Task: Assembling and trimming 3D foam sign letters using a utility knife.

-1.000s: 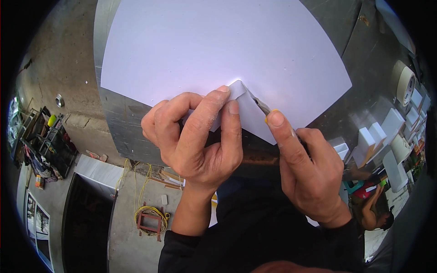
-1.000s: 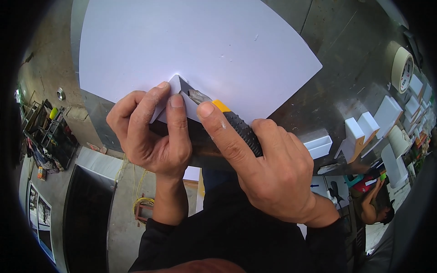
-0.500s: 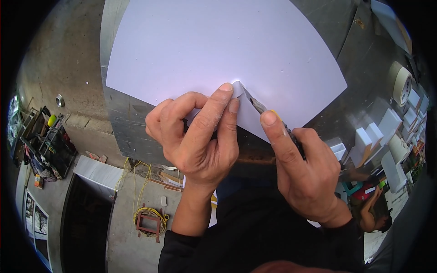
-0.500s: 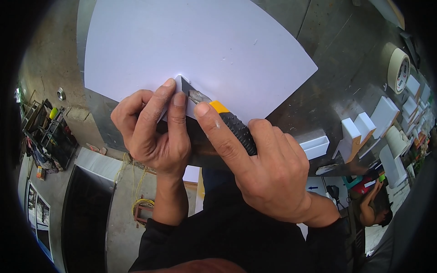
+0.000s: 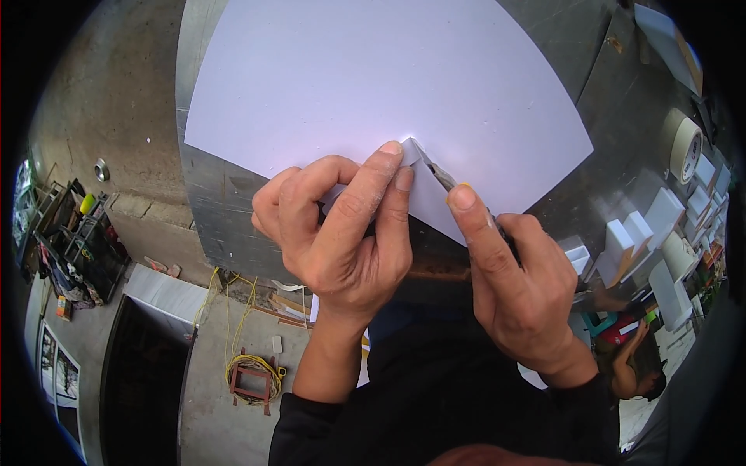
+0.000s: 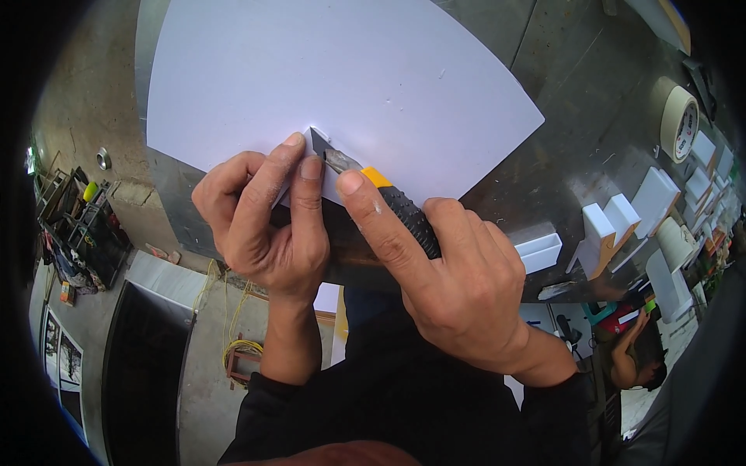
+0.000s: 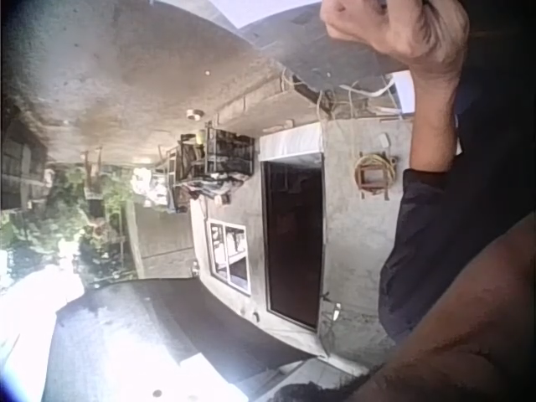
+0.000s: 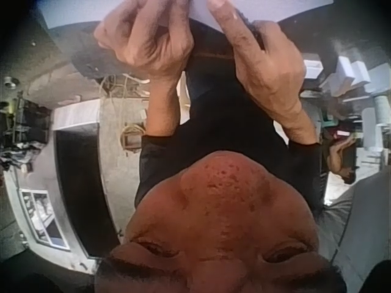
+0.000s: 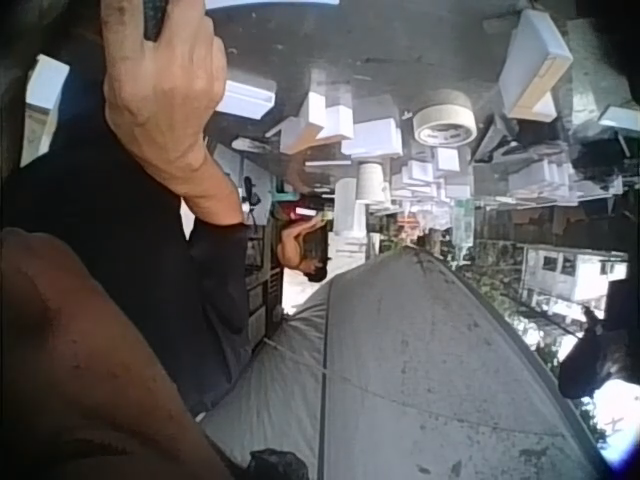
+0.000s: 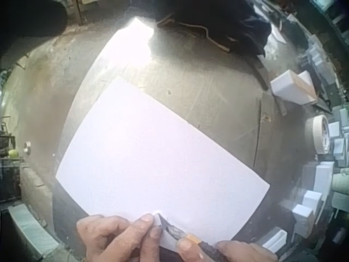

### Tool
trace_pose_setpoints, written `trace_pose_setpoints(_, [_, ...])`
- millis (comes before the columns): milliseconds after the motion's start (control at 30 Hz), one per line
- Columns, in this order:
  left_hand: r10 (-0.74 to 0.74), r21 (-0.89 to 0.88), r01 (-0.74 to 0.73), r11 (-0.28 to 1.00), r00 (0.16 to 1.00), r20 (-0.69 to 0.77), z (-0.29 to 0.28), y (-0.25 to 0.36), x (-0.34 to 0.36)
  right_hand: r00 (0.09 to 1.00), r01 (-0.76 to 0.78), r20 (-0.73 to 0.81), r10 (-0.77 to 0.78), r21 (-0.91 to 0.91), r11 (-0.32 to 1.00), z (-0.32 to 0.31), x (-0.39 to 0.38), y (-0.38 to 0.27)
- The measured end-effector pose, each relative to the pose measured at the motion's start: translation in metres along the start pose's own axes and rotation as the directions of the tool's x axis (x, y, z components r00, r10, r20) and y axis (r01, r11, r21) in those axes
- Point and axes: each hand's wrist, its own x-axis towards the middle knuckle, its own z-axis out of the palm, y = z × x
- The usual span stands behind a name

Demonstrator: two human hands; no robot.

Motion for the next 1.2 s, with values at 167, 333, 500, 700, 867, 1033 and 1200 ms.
trace_pose_setpoints(167, [0.002, 0.021, -0.002, 1.000, 1.000, 0.005, -0.001, 0.000, 0.000, 1.000, -0.002, 0.000, 0.002, 0.009, 1.000, 0.002, -0.001, 0.001])
trace_pose_setpoints(333, [0.009, 0.000, -0.009, 1.000, 0.999, 0.037, -0.003, 0.005, 0.001, 0.991, 0.009, -0.134, -0.002, 0.055, 0.998, 0.019, -0.006, 0.011])
trace_pose_setpoints(500, [0.042, 0.011, -0.043, 0.999, 0.996, 0.077, -0.007, 0.000, 0.001, 0.998, 0.023, -0.059, -0.016, 0.121, 0.992, 0.003, 0.000, 0.011])
trace_pose_setpoints(700, [0.042, -0.011, -0.042, 0.999, 0.996, 0.073, -0.006, 0.000, 0.000, 0.997, 0.037, -0.070, -0.027, 0.151, 0.988, 0.004, 0.001, 0.014])
trace_pose_setpoints(867, [0.061, -0.008, -0.060, 0.998, 0.995, 0.085, -0.006, -0.002, 0.000, 0.999, 0.025, -0.048, -0.017, 0.161, 0.987, 0.003, 0.001, 0.013])
trace_pose_setpoints(1033, [0.063, -0.011, -0.062, 0.998, 0.995, 0.080, -0.007, -0.002, 0.000, 0.999, 0.040, -0.022, -0.037, 0.150, 0.988, 0.001, 0.000, 0.015])
trace_pose_setpoints(1200, [0.085, -0.008, -0.084, 0.996, 0.994, 0.070, -0.005, -0.003, 0.001, 0.998, 0.067, 0.011, -0.069, 0.115, 0.991, 0.000, -0.001, 0.017])
